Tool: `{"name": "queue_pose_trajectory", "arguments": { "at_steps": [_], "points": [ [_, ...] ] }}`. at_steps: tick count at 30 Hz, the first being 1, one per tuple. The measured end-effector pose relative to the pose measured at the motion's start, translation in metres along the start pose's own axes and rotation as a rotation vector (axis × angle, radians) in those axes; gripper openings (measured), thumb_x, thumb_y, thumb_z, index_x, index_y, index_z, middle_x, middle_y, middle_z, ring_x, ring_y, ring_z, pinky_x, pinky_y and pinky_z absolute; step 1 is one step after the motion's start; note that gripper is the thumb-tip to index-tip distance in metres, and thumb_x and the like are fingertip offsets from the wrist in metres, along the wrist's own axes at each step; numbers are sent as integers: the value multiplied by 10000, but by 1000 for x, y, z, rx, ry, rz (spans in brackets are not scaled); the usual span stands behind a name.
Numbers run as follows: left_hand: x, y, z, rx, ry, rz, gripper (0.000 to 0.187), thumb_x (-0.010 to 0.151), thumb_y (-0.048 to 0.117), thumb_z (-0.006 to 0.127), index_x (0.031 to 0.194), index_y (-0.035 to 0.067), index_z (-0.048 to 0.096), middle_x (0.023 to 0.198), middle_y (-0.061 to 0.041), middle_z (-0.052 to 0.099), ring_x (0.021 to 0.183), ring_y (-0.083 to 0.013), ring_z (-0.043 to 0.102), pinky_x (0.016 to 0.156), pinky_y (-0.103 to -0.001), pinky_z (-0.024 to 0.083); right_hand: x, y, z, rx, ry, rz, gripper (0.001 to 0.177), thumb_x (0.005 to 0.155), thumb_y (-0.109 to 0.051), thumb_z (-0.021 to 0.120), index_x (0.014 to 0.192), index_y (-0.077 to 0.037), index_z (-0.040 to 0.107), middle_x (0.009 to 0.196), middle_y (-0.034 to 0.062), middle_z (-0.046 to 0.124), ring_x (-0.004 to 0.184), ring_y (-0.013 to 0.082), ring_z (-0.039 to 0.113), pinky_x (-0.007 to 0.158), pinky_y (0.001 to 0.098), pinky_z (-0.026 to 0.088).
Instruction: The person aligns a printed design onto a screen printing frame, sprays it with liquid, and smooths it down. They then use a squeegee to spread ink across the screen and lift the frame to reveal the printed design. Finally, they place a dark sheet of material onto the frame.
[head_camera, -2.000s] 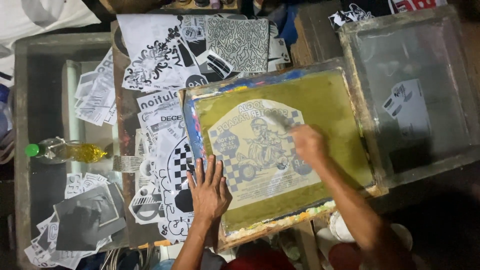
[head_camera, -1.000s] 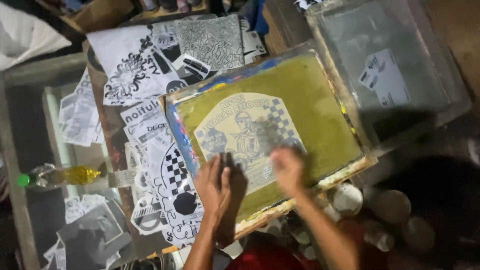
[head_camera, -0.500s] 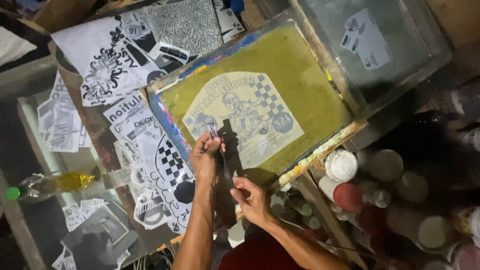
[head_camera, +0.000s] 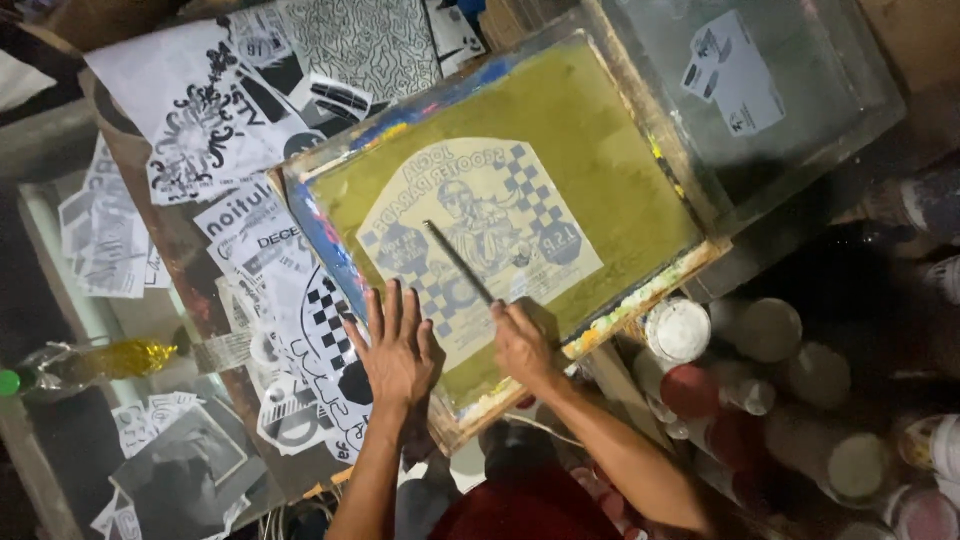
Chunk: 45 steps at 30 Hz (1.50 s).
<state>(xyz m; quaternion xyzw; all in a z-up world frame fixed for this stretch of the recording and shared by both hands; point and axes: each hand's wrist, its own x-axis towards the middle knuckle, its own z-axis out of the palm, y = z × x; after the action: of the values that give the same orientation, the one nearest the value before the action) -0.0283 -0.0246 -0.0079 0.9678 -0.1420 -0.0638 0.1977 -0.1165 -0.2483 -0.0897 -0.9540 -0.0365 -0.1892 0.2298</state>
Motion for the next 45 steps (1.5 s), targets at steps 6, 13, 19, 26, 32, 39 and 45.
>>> {"name": "queue_pose_trajectory", "arguments": {
  "at_steps": [6, 13, 19, 26, 32, 39, 45],
  "points": [
    [10, 0, 5, 65, -32, -29, 612, 1067, 564, 122, 1612, 339, 285, 1728, 84, 122, 1593, -246, 22, 1229, -641, -65, 28, 41, -37, -165, 197, -4, 384, 751, -90, 684, 1129, -97, 754, 812, 25, 609, 581, 270, 570, 520, 387, 490],
    [16, -6, 12, 75, 10, 2, 577, 1078, 529, 185, 1626, 357, 239, 1739, 102, 73, 1603, -229, -3, 1233, -626, -89, 48, 59, -81, -86, 241, 85, 263, 823, -4, 627, 1042, -33, 770, 718, 78, 586, 529, 317, 535, 460, 380, 432],
    [15, -6, 14, 33, 58, 11, 570, 1076, 528, 211, 1629, 390, 198, 1735, 105, 84, 1598, -232, 15, 1230, -613, -85, 39, 120, -88, 22, 192, 111, 299, 782, 50, 679, 1074, 12, 734, 729, 121, 571, 596, 370, 586, 527, 426, 462],
    [15, -8, 17, 35, 52, 2, 576, 1069, 533, 188, 1630, 406, 172, 1733, 111, 60, 1597, -232, -8, 1230, -608, -86, 55, 136, -123, -46, 195, 130, 215, 830, 32, 666, 1008, -7, 779, 718, 102, 578, 595, 320, 589, 563, 381, 477],
    [15, -13, 15, 14, 43, 36, 569, 1081, 540, 223, 1622, 367, 263, 1736, 90, 105, 1600, -253, 32, 1238, -617, 25, 49, 190, -129, -137, 209, 172, 228, 781, -5, 763, 998, -54, 812, 724, 76, 627, 636, 303, 638, 620, 393, 509],
    [13, -26, 18, -192, 142, 105, 532, 1090, 453, 349, 1596, 291, 371, 1734, 3, 179, 1591, -290, 111, 1228, -619, 66, 32, 116, -140, 155, 173, 360, 202, 897, -13, 751, 1094, -40, 789, 778, 120, 661, 703, 304, 643, 704, 387, 532],
    [11, -27, 20, -202, 131, 104, 527, 1086, 435, 371, 1597, 308, 362, 1735, 2, 159, 1591, -298, 101, 1218, -648, 74, 0, 74, -80, 81, 207, 285, 173, 889, -19, 723, 1055, -15, 772, 732, 103, 585, 655, 314, 629, 632, 346, 497]
  ]
}}
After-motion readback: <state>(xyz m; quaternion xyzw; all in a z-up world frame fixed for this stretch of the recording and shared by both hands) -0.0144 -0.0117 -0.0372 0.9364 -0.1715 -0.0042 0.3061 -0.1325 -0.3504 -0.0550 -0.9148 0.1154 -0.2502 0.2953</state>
